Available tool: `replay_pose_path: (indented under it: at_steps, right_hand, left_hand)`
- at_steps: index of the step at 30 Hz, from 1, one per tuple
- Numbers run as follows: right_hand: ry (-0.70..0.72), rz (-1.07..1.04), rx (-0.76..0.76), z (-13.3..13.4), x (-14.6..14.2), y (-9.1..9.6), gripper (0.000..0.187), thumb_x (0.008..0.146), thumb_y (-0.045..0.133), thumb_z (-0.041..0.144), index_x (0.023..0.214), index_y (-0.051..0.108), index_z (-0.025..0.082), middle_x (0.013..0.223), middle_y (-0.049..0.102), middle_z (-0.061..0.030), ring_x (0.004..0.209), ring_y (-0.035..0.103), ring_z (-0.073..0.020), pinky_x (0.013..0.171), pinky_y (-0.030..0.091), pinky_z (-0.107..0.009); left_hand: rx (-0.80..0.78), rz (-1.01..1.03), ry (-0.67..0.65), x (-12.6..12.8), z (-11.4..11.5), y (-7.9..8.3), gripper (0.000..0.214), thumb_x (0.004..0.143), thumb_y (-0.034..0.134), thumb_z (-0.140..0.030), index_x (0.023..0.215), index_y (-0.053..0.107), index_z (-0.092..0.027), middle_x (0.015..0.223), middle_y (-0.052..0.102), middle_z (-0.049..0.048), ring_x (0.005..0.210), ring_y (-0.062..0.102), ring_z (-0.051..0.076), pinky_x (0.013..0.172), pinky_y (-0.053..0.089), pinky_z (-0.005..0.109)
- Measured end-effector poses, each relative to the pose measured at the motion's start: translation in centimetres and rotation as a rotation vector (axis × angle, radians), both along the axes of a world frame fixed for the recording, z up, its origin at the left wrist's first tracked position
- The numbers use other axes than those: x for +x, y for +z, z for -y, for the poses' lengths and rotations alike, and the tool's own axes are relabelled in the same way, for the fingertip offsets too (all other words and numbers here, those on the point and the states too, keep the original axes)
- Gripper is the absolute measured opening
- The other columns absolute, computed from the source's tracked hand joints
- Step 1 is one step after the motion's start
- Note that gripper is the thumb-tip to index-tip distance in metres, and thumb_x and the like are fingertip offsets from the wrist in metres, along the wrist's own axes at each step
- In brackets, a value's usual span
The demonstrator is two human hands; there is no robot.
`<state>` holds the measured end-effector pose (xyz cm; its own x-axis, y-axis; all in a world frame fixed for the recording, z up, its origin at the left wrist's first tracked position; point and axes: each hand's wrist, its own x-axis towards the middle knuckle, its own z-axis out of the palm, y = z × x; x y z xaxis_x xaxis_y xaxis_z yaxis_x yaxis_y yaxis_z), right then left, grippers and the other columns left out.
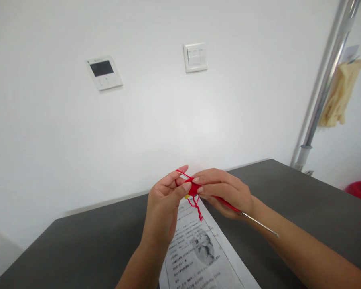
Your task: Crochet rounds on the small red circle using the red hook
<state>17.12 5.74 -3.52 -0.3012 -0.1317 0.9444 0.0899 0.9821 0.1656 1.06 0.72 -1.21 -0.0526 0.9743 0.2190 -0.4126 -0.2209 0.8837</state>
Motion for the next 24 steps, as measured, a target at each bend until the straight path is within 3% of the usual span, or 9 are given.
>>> replay_pose_path:
  at_steps: [3,7,11,14,18,21,24]
  right_hand:
    - [-0.128,-0.080,0.011,0.1,-0.9,-0.6,0.021,0.098,0.054,0.014,0.117,0.060,0.021,0.106,0.068,-0.0090,0.103,0.070,-0.0182,0.084,0.064,-0.031]
    - [-0.229,-0.090,0.001,0.5,-1.7,-0.8,0.013,0.097,0.058,0.016,0.109,0.061,0.019,0.103,0.070,-0.0105,0.103,0.069,-0.0214,0.086,0.063,-0.036]
    - [-0.213,-0.059,-0.098,1.2,-1.6,-0.1,0.011,0.096,0.059,0.015,0.106,0.062,0.018,0.103,0.073,-0.0116,0.101,0.070,-0.0222,0.086,0.061,-0.038]
    - [-0.139,-0.016,-0.234,1.5,-1.2,0.2,0.012,0.096,0.059,0.013,0.107,0.064,0.017,0.104,0.075,-0.0117,0.100,0.071,-0.0193,0.087,0.061,-0.034]
    - [-0.120,0.043,-0.407,1.6,-0.8,0.2,0.015,0.098,0.057,0.014,0.109,0.066,0.020,0.105,0.077,-0.0095,0.097,0.074,-0.0172,0.085,0.062,-0.030]
    - [-0.113,0.050,-0.549,1.7,-0.8,0.2,0.014,0.096,0.059,0.017,0.103,0.070,0.021,0.101,0.079,-0.0071,0.091,0.075,-0.0176,0.082,0.062,-0.031]
    - [0.029,-0.059,-0.877,1.8,-1.0,0.3,0.010,0.093,0.065,0.024,0.097,0.074,0.021,0.091,0.079,-0.0058,0.081,0.077,-0.0173,0.075,0.063,-0.030]
  left_hand:
    - [0.058,-0.057,0.081,0.1,0.0,-0.3,0.040,0.068,0.085,-0.025,0.106,0.077,-0.016,0.068,0.067,-0.0031,0.065,0.061,0.008,0.068,0.051,0.021]
    - [0.239,-0.391,0.325,-0.4,-0.2,-0.7,0.039,0.080,0.074,-0.023,0.118,0.071,-0.019,0.076,0.069,-0.0033,0.075,0.064,0.012,0.078,0.052,0.026]
    - [0.513,-0.834,0.512,-1.9,-0.9,-0.7,0.028,0.087,0.063,-0.017,0.113,0.072,-0.017,0.083,0.070,0.0003,0.080,0.065,0.015,0.081,0.052,0.029]
    - [0.638,-0.996,0.643,-3.0,-1.8,-0.7,0.021,0.089,0.058,-0.014,0.106,0.071,-0.017,0.085,0.071,0.0027,0.079,0.065,0.016,0.078,0.053,0.030]
    - [0.701,-1.021,0.633,-3.4,-3.0,-1.3,0.019,0.089,0.054,-0.012,0.099,0.069,-0.018,0.090,0.072,0.0057,0.084,0.064,0.020,0.080,0.052,0.034]
    - [0.642,-0.970,0.582,-3.3,-3.6,-1.7,0.017,0.087,0.053,-0.014,0.091,0.069,-0.019,0.089,0.072,0.0078,0.087,0.063,0.023,0.082,0.051,0.038]
    - [0.543,-0.922,0.531,-3.4,-3.8,-1.7,0.016,0.086,0.054,-0.017,0.088,0.070,-0.017,0.089,0.072,0.0095,0.087,0.064,0.023,0.081,0.051,0.039]
